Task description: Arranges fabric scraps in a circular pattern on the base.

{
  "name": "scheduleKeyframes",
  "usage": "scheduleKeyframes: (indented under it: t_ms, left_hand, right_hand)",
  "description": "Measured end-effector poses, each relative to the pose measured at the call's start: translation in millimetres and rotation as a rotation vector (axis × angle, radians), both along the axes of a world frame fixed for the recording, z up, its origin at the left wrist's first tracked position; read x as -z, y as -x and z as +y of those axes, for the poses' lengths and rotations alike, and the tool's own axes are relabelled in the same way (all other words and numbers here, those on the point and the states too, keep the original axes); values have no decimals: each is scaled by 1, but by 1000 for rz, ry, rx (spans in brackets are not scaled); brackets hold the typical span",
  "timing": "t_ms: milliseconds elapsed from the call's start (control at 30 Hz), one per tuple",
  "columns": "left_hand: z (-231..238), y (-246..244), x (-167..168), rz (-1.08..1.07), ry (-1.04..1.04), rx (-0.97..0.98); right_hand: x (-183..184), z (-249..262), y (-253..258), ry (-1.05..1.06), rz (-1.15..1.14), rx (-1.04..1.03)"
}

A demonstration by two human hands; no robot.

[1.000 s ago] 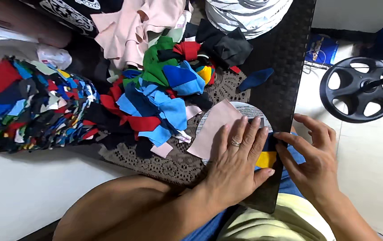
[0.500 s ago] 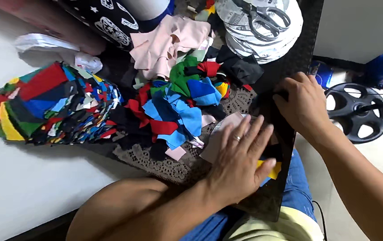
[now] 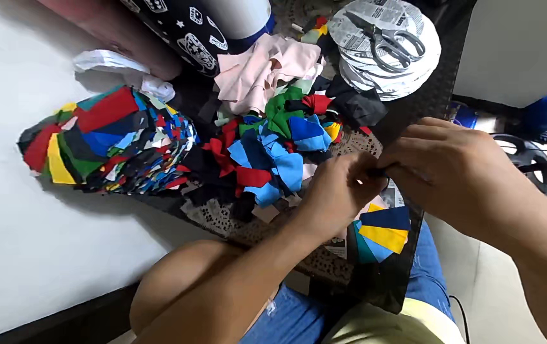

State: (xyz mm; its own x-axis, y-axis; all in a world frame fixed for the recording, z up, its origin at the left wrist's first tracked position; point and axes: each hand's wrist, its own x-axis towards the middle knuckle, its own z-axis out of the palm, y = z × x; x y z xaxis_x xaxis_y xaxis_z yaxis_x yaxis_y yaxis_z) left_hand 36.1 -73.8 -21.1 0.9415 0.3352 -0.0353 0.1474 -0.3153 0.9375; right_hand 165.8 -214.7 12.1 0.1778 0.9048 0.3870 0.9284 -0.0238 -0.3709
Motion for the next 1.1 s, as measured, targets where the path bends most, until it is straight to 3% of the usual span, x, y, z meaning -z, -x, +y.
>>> scheduleKeyframes:
  t_ms: [67,133,233,300,500,767,1000,1100]
  left_hand:
    - [0,1,-3,41,294,-15]
    - [-1,4,-5,63,445,-13]
    - [-3,7,-5,53,510,-5]
    - [-5,8,-5,42,502,3]
    - [-7,11,-3,79,424,93]
    - [-6,14,0,83,457,174]
    - [-9,17,10,-7,116,251]
    - [-11,19,11,-13,86,296]
  right_hand:
    - [4,-7,1,-52,191,80]
    - [14,-15,2,-96,539,135]
    - [30,-26,5,-54,1073,171]
    - [40,-30,8,-32,1243,166]
    - [46,-26,13,-5,1403,199]
    - [49,-43,10,107,1631,69]
    - [62,-58,24,163,1818,69]
    - [66,-64,30,122,1874,71]
